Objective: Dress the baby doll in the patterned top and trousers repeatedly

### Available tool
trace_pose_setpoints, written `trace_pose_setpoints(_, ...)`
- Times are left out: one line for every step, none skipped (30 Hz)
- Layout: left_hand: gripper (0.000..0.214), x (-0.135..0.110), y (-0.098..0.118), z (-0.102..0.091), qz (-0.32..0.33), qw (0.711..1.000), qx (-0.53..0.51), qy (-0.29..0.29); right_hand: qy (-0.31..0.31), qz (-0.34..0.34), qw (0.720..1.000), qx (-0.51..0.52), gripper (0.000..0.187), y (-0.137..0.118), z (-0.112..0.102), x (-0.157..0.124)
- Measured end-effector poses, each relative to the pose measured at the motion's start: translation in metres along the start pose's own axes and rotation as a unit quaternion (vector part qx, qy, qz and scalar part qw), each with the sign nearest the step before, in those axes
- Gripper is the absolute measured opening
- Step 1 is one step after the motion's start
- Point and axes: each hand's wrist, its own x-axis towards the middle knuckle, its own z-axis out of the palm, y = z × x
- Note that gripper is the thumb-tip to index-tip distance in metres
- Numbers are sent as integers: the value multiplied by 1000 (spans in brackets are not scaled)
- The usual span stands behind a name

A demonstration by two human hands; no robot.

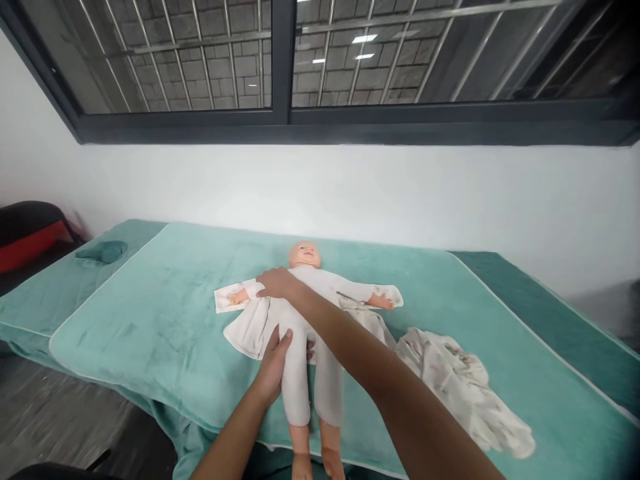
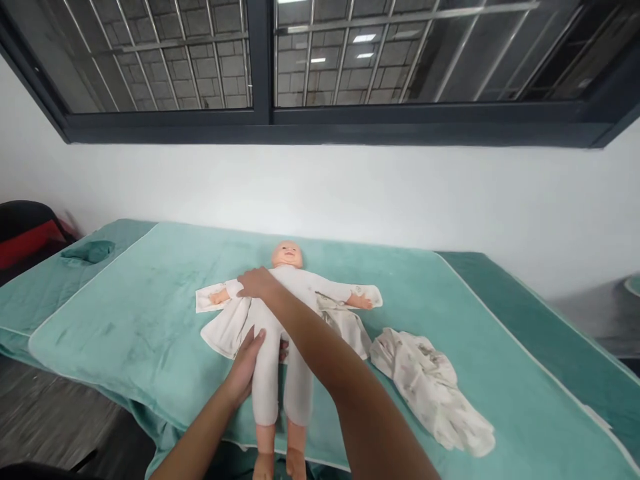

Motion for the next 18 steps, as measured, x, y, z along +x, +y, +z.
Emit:
trace_pose_setpoints(65,1,3,-5,8,999,31,5,6,0,1000,-4,35,1,1,-3)
trace_pose_setpoints(62,4,7,-11,18,997,77,10,18,0,1000,-5,36,3,2,-8)
trace_pose_setpoints(58,8,13,-16,30,990,134,13,36,2,999,-3,37,6,1,-14)
trace_pose_setpoints(54,13,20,-22,50,979,198,15,59,5,998,2,38,10,1,-21)
trace_pose_setpoints(49,20,28,-28,81,961,265,20,83,13,996,8,39,15,0,-28)
trace_pose_setpoints(43,29,37,-33,133,934,328,37,102,24,994,15,41,20,-1,-35)
trace_pose_setpoints(37,40,47,-38,195,898,388,67,113,37,993,20,42,24,-2,-41)
trace_pose_setpoints(32,51,56,-43,247,857,440,107,115,51,992,22,43,29,-3,-47)
trace_pose_setpoints(29,62,66,-48,272,816,487,153,111,64,992,21,43,32,-4,-51)
trace_pose_setpoints(28,73,74,-52,269,781,529,195,104,74,992,19,43,35,-4,-54)
trace_pose_setpoints(25,83,81,-57,250,761,556,223,97,79,992,16,43,36,-4,-56)
trace_pose_setpoints(20,93,88,-61,229,755,564,244,92,80,992,12,43,37,-4,-57)
trace_pose_setpoints(14,100,93,-65,209,761,560,252,91,80,993,9,44,37,-4,-58)
trace_pose_setpoints(10,106,98,-69,195,772,549,253,91,78,993,7,44,36,-4,-58)
trace_pose_setpoints(9,111,102,-74,188,785,535,250,93,77,993,6,44,35,-4,-58)
trace_pose_setpoints(9,114,106,-78,186,795,521,246,95,77,992,6,44,34,-4,-59)
trace_pose_setpoints(9,115,110,-83,189,803,509,246,97,78,992,6,43,34,-4,-59)
trace_pose_setpoints(9,115,114,-88,195,808,498,249,99,79,992,6,42,33,-4,-59)
